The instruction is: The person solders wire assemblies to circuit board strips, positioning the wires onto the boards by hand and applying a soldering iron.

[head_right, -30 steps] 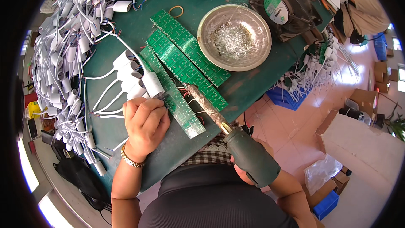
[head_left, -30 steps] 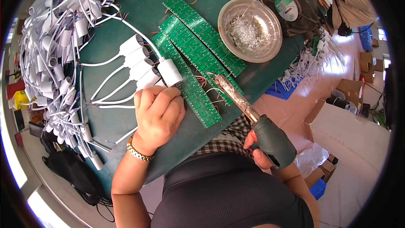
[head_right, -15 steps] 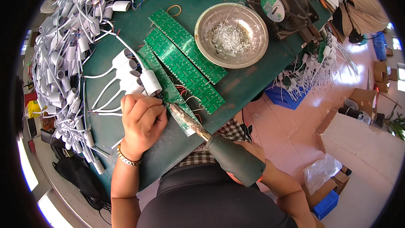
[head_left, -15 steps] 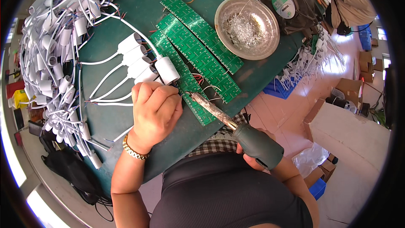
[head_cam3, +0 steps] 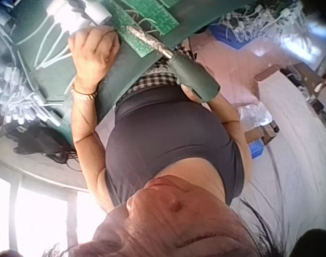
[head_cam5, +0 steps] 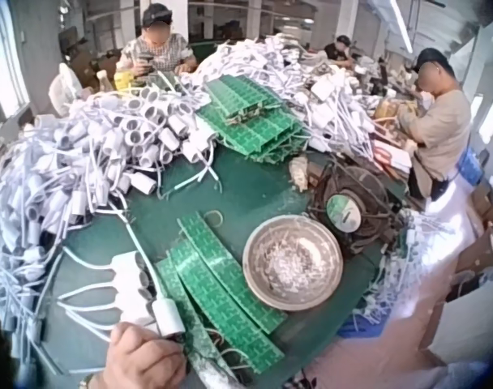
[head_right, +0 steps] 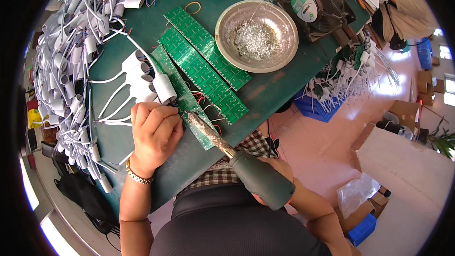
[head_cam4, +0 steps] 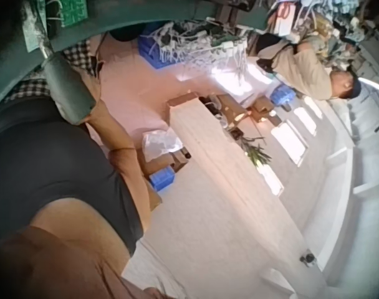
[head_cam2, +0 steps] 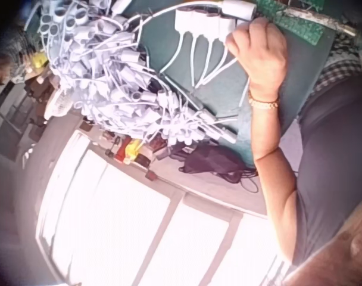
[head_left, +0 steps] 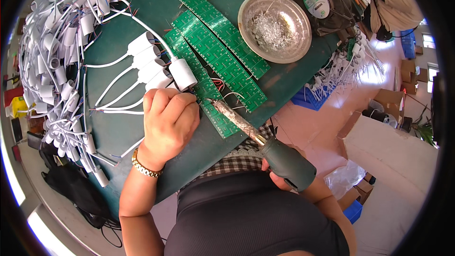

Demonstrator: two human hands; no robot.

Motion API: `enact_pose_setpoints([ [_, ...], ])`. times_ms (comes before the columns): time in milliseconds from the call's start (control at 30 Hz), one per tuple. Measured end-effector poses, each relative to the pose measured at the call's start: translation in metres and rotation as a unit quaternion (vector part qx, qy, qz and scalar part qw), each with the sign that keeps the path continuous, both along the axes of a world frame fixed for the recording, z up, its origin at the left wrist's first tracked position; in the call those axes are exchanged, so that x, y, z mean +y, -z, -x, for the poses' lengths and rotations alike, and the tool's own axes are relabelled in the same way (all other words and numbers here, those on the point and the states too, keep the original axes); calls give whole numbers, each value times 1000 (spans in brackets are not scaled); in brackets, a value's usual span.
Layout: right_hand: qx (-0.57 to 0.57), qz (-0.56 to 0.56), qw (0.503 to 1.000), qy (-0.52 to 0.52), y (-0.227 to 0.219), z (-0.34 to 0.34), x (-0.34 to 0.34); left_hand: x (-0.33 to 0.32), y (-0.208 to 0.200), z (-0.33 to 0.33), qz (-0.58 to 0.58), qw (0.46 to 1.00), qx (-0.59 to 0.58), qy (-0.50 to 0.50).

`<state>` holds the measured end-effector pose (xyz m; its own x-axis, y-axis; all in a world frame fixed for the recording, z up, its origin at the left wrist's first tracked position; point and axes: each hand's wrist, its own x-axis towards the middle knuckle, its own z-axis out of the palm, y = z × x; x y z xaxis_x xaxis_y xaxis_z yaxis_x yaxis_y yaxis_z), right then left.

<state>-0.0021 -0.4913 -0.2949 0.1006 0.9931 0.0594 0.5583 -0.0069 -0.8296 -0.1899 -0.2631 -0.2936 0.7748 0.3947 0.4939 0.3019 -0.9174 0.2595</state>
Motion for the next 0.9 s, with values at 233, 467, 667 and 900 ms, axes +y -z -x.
enact_pose_setpoints([
  [233, 250, 108, 958, 88, -13, 2, 1, -1, -1, 2, -1, 1000, 4, 4],
  [467, 279, 11, 960, 11, 13, -4, -4, -3, -11, 3, -11, 999, 43, 11],
  [667, 402, -69, 909, 90, 21, 7, -3, -9, -48, 78, 71, 973, 95, -197],
  [900, 427, -97, 883, 167, 18, 10, 9, -12, -32, 173, 44, 797, 196, -570],
])
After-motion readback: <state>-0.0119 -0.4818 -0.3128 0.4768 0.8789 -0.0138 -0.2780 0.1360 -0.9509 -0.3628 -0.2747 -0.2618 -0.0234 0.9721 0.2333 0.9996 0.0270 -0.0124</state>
